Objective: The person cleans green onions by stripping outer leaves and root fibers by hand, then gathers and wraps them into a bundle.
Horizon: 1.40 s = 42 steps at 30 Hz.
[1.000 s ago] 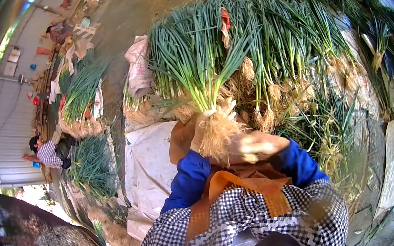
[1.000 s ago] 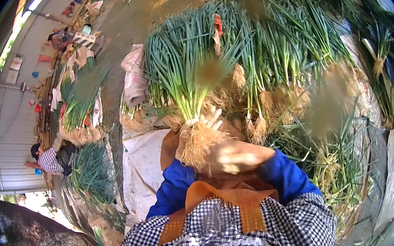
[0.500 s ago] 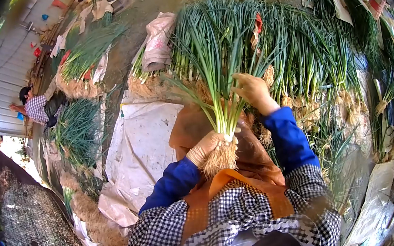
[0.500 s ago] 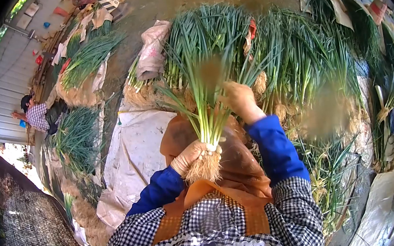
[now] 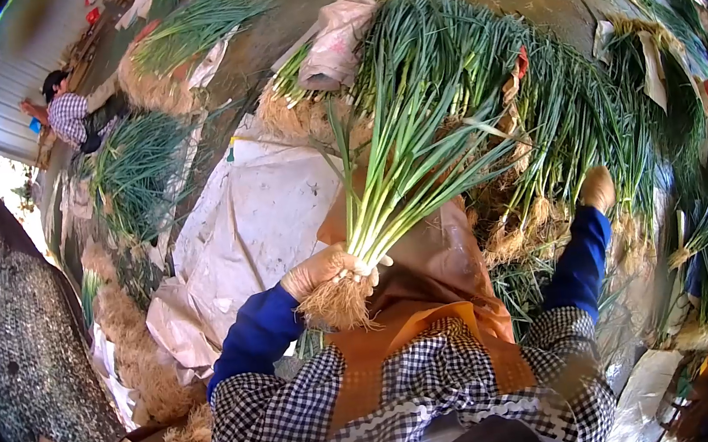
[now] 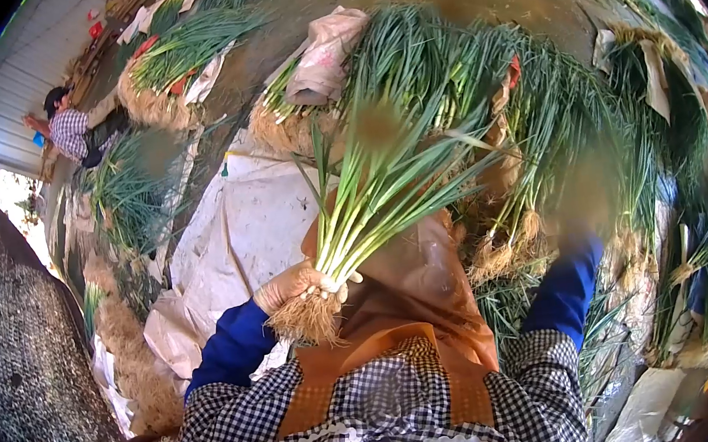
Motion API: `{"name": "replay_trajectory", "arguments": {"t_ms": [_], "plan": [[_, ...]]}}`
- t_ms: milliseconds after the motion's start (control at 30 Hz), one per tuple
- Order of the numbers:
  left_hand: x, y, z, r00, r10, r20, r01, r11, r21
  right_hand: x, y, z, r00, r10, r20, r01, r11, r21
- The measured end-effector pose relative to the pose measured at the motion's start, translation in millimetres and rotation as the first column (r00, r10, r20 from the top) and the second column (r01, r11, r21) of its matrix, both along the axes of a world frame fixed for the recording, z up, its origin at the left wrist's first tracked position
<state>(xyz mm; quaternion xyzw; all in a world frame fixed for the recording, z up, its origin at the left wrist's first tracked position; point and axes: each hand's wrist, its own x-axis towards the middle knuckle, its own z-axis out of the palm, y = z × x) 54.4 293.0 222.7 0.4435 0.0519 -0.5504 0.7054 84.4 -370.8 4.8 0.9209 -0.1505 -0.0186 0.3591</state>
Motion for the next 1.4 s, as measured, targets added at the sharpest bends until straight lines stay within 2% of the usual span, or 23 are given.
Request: {"name": "replay_trajectory", "arguments": {"t_ms": [33, 67, 133, 200, 267, 333, 367, 400, 467, 533, 567, 633, 667, 733, 800, 867, 967, 1067, 1200, 1233, 1267, 1333, 1400], "plan": [[-1.3, 4.8, -4.3, 1.0, -0.011, 0.007, 0.011, 1.0, -0.002, -37.5, 86.1, 104.0, 0.749, -0.662, 0.023, 0.511, 0.6, 0.616], [-2.1, 9.3, -7.1, 1.0, -0.024, 0.015, 0.024, 1.0, -0.003, -72.6, 81.2, 106.6, 0.643, -0.764, -0.049, 0.639, 0.5, 0.584], [-1.8, 15.9, -9.5, 1.0, -0.026, -0.008, 0.025, 0.999, -0.019, -126.0, 67.4, 87.8, 0.666, -0.665, -0.337, 0.746, 0.584, 0.321], [-0.2, 15.3, -10.2, 0.999, -0.033, -0.033, 0.031, 0.999, -0.042, -139.1, 94.8, 84.9, 0.69, -0.4, -0.603, 0.588, 0.796, 0.145], [1.2, 6.9, -6.7, 0.994, -0.105, 0.026, 0.105, 0.994, 0.007, -115.6, 154.7, 102.6, 0.881, -0.228, -0.415, 0.412, 0.801, 0.433], [2.1, 4.4, -8.1, 0.992, -0.119, 0.031, 0.119, 0.993, 0.015, -65.3, 283.4, 177.5, 0.992, -0.128, 0.017, 0.046, 0.468, 0.882], [3.2, 1.9, -7.9, 0.989, -0.139, 0.051, 0.138, 0.99, 0.031, -52.6, 317.3, 173.9, 0.96, -0.055, 0.274, -0.264, 0.142, 0.954], [3.8, -0.6, -7.1, 0.985, -0.154, 0.072, 0.151, 0.988, 0.046, -37.6, 352.8, 185.8, 0.897, 0.126, 0.424, -0.436, 0.101, 0.894], [2.6, -3.8, 3.3, 0.985, -0.149, 0.085, 0.143, 0.987, 0.077, -5.0, 406.1, 214.5, 0.95, 0.314, 0.001, -0.105, 0.315, 0.943], [2.2, 0.0, 4.3, 0.952, -0.211, 0.221, 0.178, 0.971, 0.161, 17.3, 414.4, 169.5, 0.762, 0.487, 0.427, -0.492, 0.007, 0.87], [3.1, 8.4, 1.9, 0.958, -0.189, 0.215, 0.152, 0.973, 0.176, 21.4, 416.5, 178.3, 0.93, 0.258, 0.26, -0.152, -0.374, 0.915], [-1.3, 24.8, 21.7, 0.999, 0.006, 0.032, -0.01, 0.994, 0.108, 30.4, 395.3, 181.5, 0.989, 0.073, 0.128, -0.057, -0.608, 0.792], [-0.7, 38.5, 31.3, 0.999, 0.047, -0.014, -0.046, 0.995, 0.091, 32.8, 372.5, 176.3, 0.986, -0.084, 0.145, -0.165, -0.647, 0.744], [-0.4, 75.5, 33.6, 0.994, 0.1, -0.045, -0.099, 0.995, 0.031, 39.3, 317.0, 157.6, 0.889, -0.3, 0.347, -0.451, -0.437, 0.778], [-9.8, 104.4, 51.3, 0.923, 0.385, -0.027, -0.383, 0.922, 0.052, 32.3, 227.5, 118.7, 0.876, -0.456, 0.157, -0.457, -0.682, 0.571], [-10.8, 134.0, 83.5, 0.875, 0.386, 0.293, -0.449, 0.874, 0.187, -3.4, 187.5, 120.8, 0.666, -0.677, 0.314, -0.615, -0.26, 0.744], [-26.3, 172.9, 124.3, 0.822, 0.385, 0.42, -0.529, 0.789, 0.312, -47.0, 144.0, 104.2, 0.679, -0.693, 0.242, -0.435, -0.115, 0.893], [-21.3, 224.3, 146.7, 0.774, 0.227, 0.591, -0.56, 0.682, 0.471, -78.8, 155.8, 111.0, 0.688, -0.721, 0.078, -0.369, -0.256, 0.894], [-32.7, 275.2, 107.9, 0.495, 0.312, 0.811, -0.782, 0.567, 0.26, -102.0, 184.4, 101.1, 0.697, -0.717, -0.015, -0.274, -0.285, 0.919], [-26.0, 285.4, 98.3, 0.58, 0.247, 0.776, -0.746, 0.545, 0.384, -106.6, 190.0, 97.8, 0.701, -0.712, -0.027, -0.243, -0.275, 0.93], [-21.5, 286.5, 66.5, 0.499, 0.607, 0.618, -0.84, 0.514, 0.174, -111.7, 194.9, 95.1, 0.706, -0.707, -0.041, -0.209, -0.264, 0.942], [-20.6, 280.9, 33.5, 0.484, 0.702, 0.522, -0.872, 0.435, 0.222, -116.7, 200.5, 92.8, 0.715, -0.697, -0.061, -0.143, -0.231, 0.962], [-18.9, 289.0, -34.7, 0.535, 0.531, 0.657, -0.84, 0.421, 0.344, -116.6, 204.6, 91.7, 0.715, -0.694, -0.088, -0.058, -0.184, 0.981]]}}
